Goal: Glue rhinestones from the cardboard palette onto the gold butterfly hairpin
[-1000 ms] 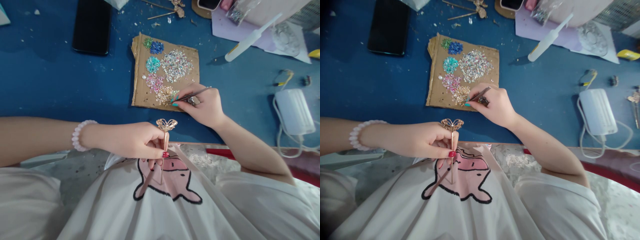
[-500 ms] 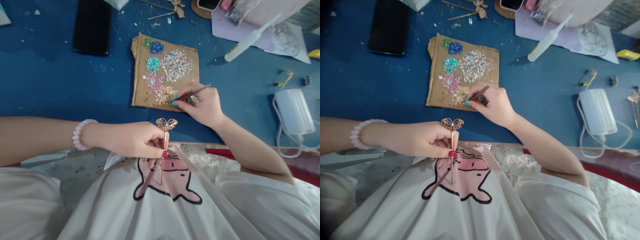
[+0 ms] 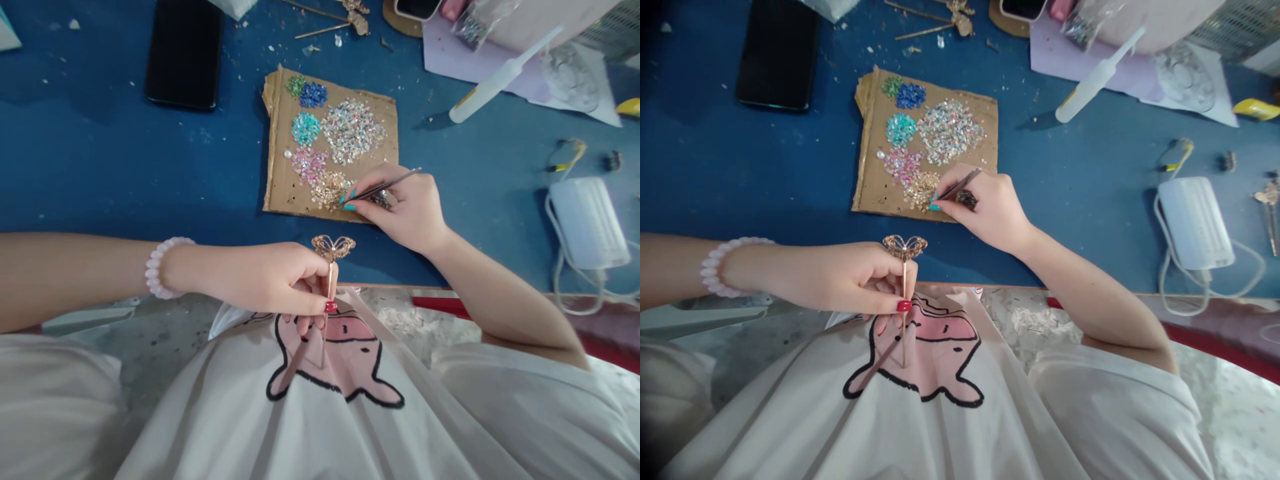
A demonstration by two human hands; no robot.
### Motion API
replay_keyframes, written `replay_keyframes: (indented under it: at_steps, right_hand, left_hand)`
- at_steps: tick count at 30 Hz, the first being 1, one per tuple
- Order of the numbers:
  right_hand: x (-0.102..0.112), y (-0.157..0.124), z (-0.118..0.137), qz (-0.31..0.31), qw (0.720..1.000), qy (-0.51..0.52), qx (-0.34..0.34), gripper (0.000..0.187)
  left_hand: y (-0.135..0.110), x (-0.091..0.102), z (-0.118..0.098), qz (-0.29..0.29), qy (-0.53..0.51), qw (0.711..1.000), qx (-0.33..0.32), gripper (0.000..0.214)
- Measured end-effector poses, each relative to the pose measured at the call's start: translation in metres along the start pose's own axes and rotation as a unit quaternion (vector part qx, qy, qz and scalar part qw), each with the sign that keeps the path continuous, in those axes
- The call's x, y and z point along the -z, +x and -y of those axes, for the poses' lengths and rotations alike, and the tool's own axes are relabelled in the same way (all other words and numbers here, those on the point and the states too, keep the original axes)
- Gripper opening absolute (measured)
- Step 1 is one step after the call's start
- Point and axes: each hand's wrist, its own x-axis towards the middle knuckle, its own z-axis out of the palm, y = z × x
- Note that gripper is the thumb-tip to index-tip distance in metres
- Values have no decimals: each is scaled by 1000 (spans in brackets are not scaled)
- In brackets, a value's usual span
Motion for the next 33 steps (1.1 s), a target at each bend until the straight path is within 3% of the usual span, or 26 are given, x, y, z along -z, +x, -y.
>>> replay_keyframes:
  at_steps: [33]
  right_hand:
    - [2, -1, -1, 0, 1000, -2, 10, 5]
  left_hand:
    - [0, 0, 0, -4, 10, 1000, 2, 14]
